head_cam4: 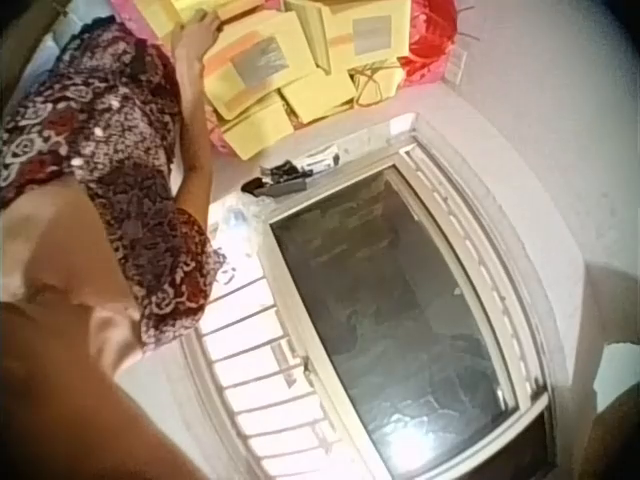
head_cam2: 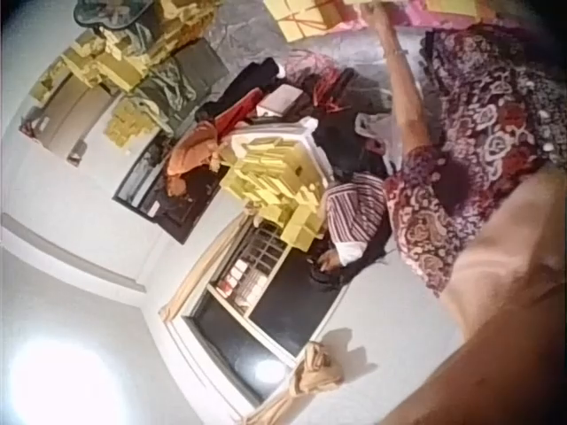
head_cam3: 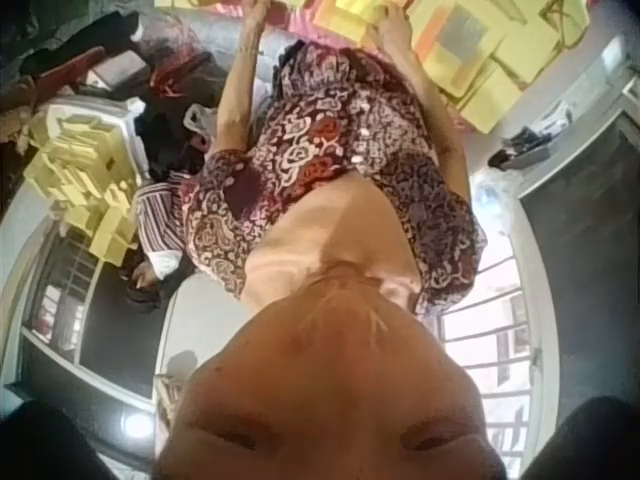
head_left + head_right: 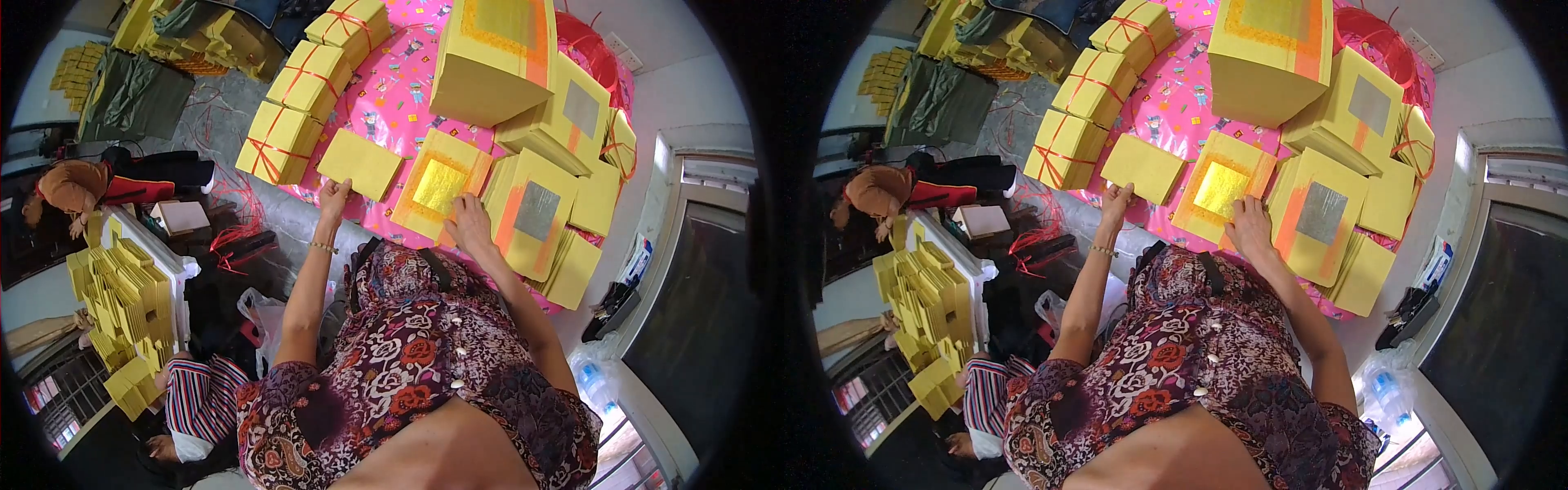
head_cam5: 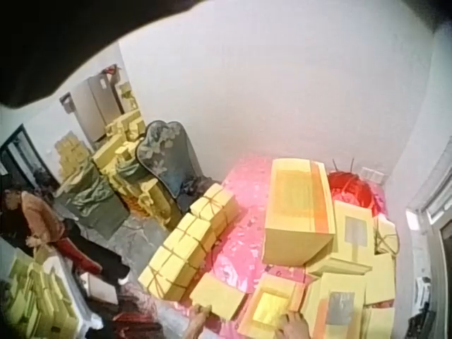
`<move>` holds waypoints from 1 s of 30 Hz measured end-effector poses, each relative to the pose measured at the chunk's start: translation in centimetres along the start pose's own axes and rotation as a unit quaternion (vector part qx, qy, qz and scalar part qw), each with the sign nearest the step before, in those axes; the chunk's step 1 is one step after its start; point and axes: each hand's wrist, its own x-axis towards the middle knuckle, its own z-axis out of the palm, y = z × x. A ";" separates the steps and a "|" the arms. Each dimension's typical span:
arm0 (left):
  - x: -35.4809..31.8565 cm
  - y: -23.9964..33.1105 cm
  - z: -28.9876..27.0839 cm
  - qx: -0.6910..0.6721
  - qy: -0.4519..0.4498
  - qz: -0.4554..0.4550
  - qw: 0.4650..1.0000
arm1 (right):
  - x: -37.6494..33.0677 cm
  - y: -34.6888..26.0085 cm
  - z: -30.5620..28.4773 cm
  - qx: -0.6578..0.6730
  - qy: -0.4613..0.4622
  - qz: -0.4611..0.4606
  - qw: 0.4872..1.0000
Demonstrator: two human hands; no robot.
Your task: Tying bundles of yellow joss paper with red plastic string.
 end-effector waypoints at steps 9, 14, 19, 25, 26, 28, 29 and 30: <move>0.8 -1.1 0.7 0.089 0.076 0.013 0.993 | -0.2 0.0 -0.1 -0.003 0.007 0.001 1.000; 2.4 -3.3 -0.6 0.235 0.169 0.101 0.952 | -0.2 -1.0 -0.5 -0.012 0.000 -0.007 1.000; 1.3 -1.7 1.2 0.324 0.201 0.169 0.909 | -1.2 -1.3 0.0 -0.011 -0.045 0.002 0.999; -2.3 2.2 3.3 0.381 0.261 0.289 0.839 | -2.2 -1.7 1.2 -0.033 -0.087 -0.039 0.995; -3.0 3.2 3.9 0.416 0.224 0.323 0.820 | -2.1 -1.4 1.6 -0.043 -0.084 -0.036 0.995; -4.5 4.0 4.3 0.451 0.192 0.356 0.796 | -2.0 -1.4 1.7 -0.052 -0.081 -0.040 0.995; -4.9 4.1 4.7 0.436 0.082 0.361 0.820 | -2.1 -1.3 1.6 -0.042 -0.075 -0.053 0.995; -5.5 4.3 5.1 0.416 -0.026 0.362 0.834 | -2.0 -1.2 1.5 -0.031 -0.069 -0.070 0.995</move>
